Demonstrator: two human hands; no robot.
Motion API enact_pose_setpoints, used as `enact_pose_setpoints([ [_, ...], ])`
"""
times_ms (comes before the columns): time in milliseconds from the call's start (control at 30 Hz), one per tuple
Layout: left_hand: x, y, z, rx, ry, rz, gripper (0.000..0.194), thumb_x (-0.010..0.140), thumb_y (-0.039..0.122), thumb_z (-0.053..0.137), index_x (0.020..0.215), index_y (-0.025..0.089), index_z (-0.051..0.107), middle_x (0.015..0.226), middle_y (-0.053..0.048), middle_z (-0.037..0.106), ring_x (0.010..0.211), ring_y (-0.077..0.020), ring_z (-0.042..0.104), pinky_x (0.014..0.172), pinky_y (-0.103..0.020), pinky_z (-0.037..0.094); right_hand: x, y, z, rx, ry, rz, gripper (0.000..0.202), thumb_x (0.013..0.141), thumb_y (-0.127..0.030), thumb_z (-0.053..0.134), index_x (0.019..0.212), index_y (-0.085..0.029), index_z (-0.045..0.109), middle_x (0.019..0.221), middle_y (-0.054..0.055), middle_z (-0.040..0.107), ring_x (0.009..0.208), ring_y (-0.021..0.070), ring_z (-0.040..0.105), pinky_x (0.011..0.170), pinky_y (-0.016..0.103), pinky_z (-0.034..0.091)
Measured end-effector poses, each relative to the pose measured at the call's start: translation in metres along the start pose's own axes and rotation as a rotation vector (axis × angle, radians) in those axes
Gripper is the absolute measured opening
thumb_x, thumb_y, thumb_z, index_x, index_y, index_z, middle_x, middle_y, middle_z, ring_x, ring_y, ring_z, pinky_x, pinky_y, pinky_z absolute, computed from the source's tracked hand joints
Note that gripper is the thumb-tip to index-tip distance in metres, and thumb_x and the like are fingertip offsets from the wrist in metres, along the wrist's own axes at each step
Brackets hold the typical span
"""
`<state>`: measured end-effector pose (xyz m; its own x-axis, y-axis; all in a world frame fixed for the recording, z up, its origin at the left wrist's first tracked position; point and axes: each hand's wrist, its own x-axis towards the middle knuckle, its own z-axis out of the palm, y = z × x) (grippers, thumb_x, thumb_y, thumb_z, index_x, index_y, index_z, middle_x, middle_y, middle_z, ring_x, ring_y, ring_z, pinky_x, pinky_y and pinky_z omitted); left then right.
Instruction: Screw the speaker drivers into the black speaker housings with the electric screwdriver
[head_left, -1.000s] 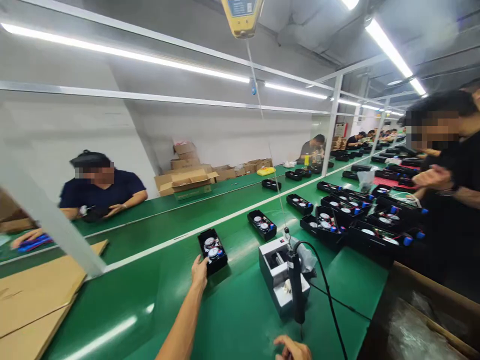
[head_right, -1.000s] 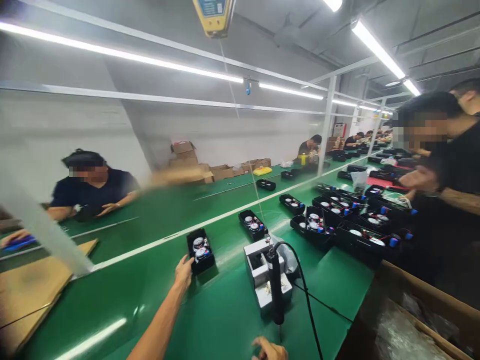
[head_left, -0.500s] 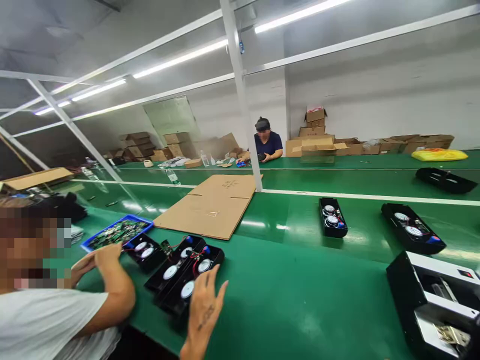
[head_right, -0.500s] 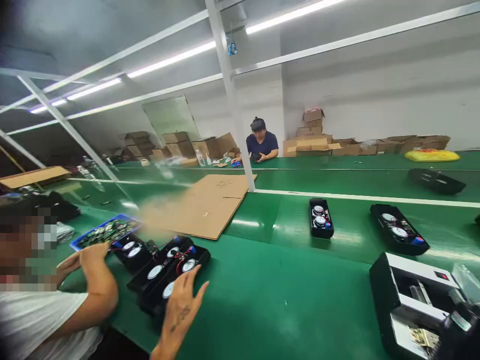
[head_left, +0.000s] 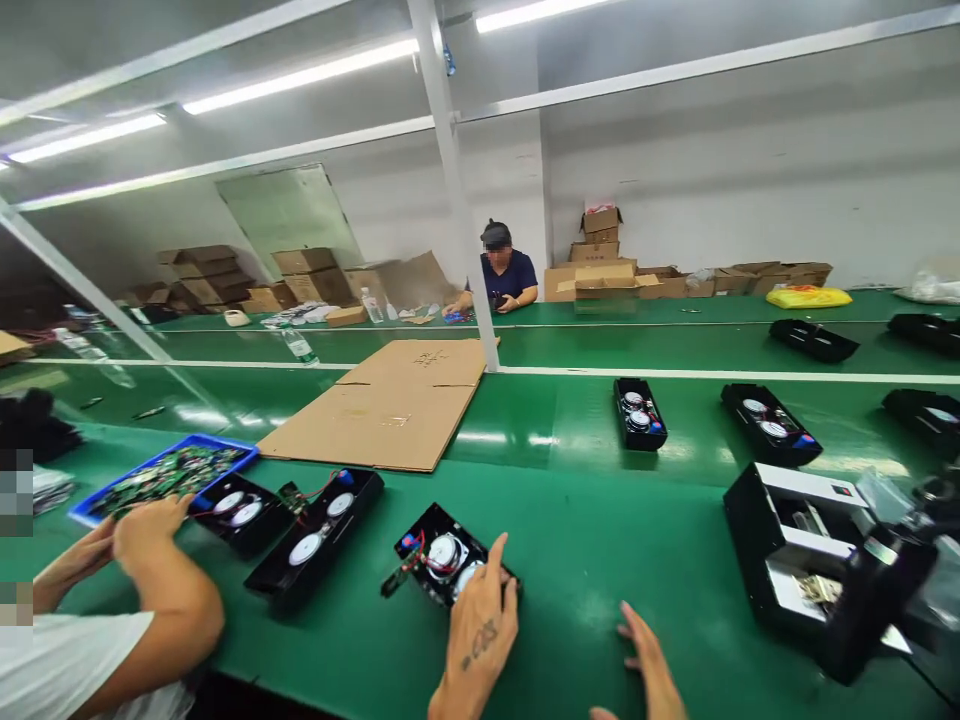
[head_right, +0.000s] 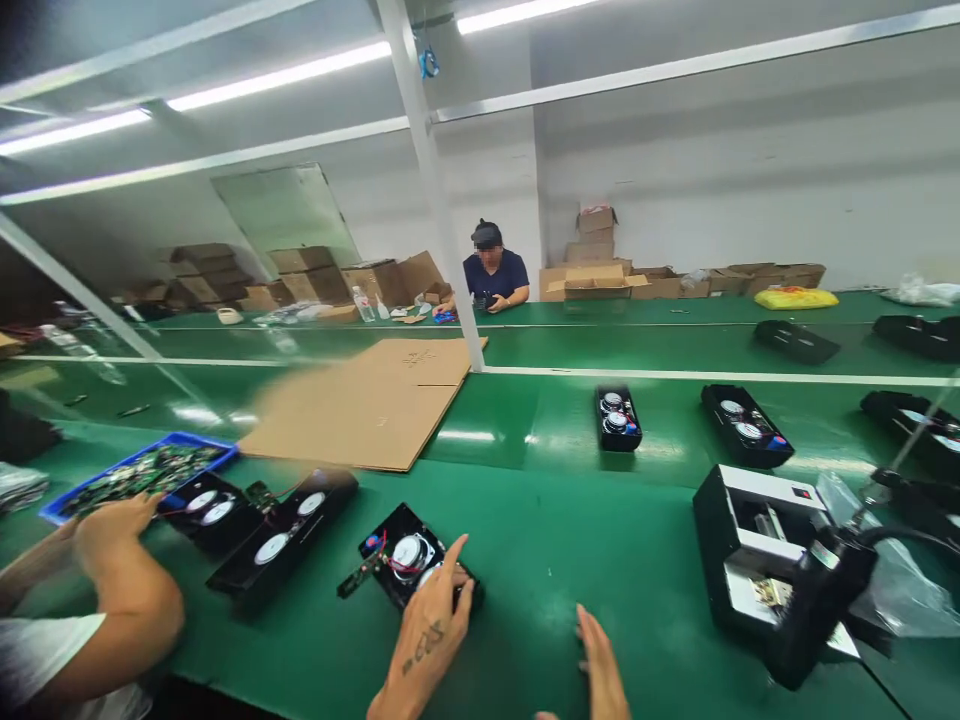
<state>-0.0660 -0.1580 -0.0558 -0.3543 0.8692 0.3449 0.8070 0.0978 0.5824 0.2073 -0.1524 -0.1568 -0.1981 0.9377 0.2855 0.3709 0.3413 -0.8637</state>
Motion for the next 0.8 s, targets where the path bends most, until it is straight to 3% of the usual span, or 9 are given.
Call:
enact_pose_setpoints([
  [67,-0.009,0.025,0.028,-0.092,-0.144,0.057,0.057,0.103,0.03,0.047,0.159,0.027,0.056,0.108,-0.01,0.081,0.099,-0.0258,0.08,0.09,-0.039,0.066,0.002,-0.016,0.029,-0.016,-0.055,-0.123,0.123,0.079,-0.052,0.094,0.176,-0.026,0.023,0.17,0.027,0.045,0.152,0.0541,0.051,0.114,0.066,0.056],
  [133,-0.02,0.044,0.044,-0.187,-0.313,0.14,0.061,0.103,0.028,0.048,0.164,0.028,0.05,0.133,-0.013,0.078,0.119,-0.0266,0.077,0.102,-0.042,0.065,0.008,-0.026,0.045,-0.052,-0.044,-0.144,0.11,0.094,-0.041,0.082,0.177,-0.03,0.01,0.179,0.025,0.028,0.16,0.0512,0.04,0.12,0.067,0.051],
  [233,-0.031,0.061,0.044,-0.307,-0.475,0.269,0.059,0.102,0.027,0.053,0.161,0.03,0.054,0.153,-0.01,0.068,0.136,-0.0264,0.07,0.114,-0.041,0.061,0.025,-0.032,0.036,-0.052,-0.039,-0.11,0.1,0.098,-0.017,0.066,0.176,-0.035,0.006,0.173,0.023,0.035,0.154,0.041,0.052,0.119,0.06,0.053],
  [333,-0.031,0.061,0.017,-0.381,-0.354,0.258,0.04,0.105,0.031,0.053,0.141,0.033,0.072,0.134,-0.005,0.08,0.119,-0.0227,0.078,0.109,-0.035,0.063,0.05,-0.027,-0.012,-0.002,-0.235,-0.074,0.124,0.073,-0.015,0.085,0.176,-0.03,0.017,0.161,0.02,0.046,0.144,0.0381,0.061,0.118,0.054,0.055],
  [433,-0.017,0.046,-0.01,-0.362,-0.148,0.128,0.029,0.105,0.043,0.059,0.122,0.032,0.079,0.119,-0.004,0.083,0.111,-0.0245,0.08,0.107,-0.039,0.064,0.074,-0.015,-0.076,0.016,-0.415,-0.033,0.134,0.056,-0.014,0.093,0.174,-0.026,0.028,0.161,0.018,0.046,0.148,0.0382,0.057,0.124,0.051,0.049],
  [500,-0.004,0.034,-0.011,-0.352,-0.09,0.045,0.031,0.102,0.052,0.061,0.12,0.033,0.078,0.124,-0.004,0.081,0.118,-0.0283,0.077,0.11,-0.046,0.063,0.085,-0.007,-0.116,0.014,-0.482,-0.041,0.134,0.055,-0.015,0.093,0.173,-0.024,0.03,0.163,0.019,0.046,0.149,0.038,0.055,0.126,0.05,0.045],
  [567,0.006,0.027,0.005,-0.383,-0.125,0.009,0.038,0.098,0.061,0.063,0.121,0.034,0.077,0.135,-0.006,0.077,0.128,-0.0319,0.073,0.114,-0.053,0.06,0.086,-0.003,-0.145,-0.021,-0.518,-0.029,0.132,0.058,-0.016,0.093,0.173,-0.023,0.03,0.167,0.02,0.044,0.153,0.0388,0.052,0.128,0.051,0.042],
  [700,0.007,0.026,0.051,-0.481,-0.358,0.032,0.051,0.094,0.068,0.063,0.126,0.03,0.075,0.152,-0.011,0.067,0.141,-0.0367,0.064,0.118,-0.061,0.054,0.06,-0.012,-0.168,-0.161,-0.325,0.064,0.116,0.073,-0.021,0.092,0.172,-0.029,0.033,0.177,0.018,0.035,0.161,0.0389,0.042,0.13,0.057,0.04],
  [800,-0.002,0.027,0.068,-0.509,-0.406,0.039,0.051,0.098,0.066,0.058,0.128,0.028,0.074,0.153,-0.013,0.065,0.142,-0.0361,0.062,0.118,-0.061,0.053,0.023,-0.03,-0.156,-0.221,0.005,-0.03,0.072,0.085,-0.023,0.086,0.151,-0.029,0.059,0.156,0.016,0.058,0.14,0.0346,0.063,0.115,0.052,0.056],
])
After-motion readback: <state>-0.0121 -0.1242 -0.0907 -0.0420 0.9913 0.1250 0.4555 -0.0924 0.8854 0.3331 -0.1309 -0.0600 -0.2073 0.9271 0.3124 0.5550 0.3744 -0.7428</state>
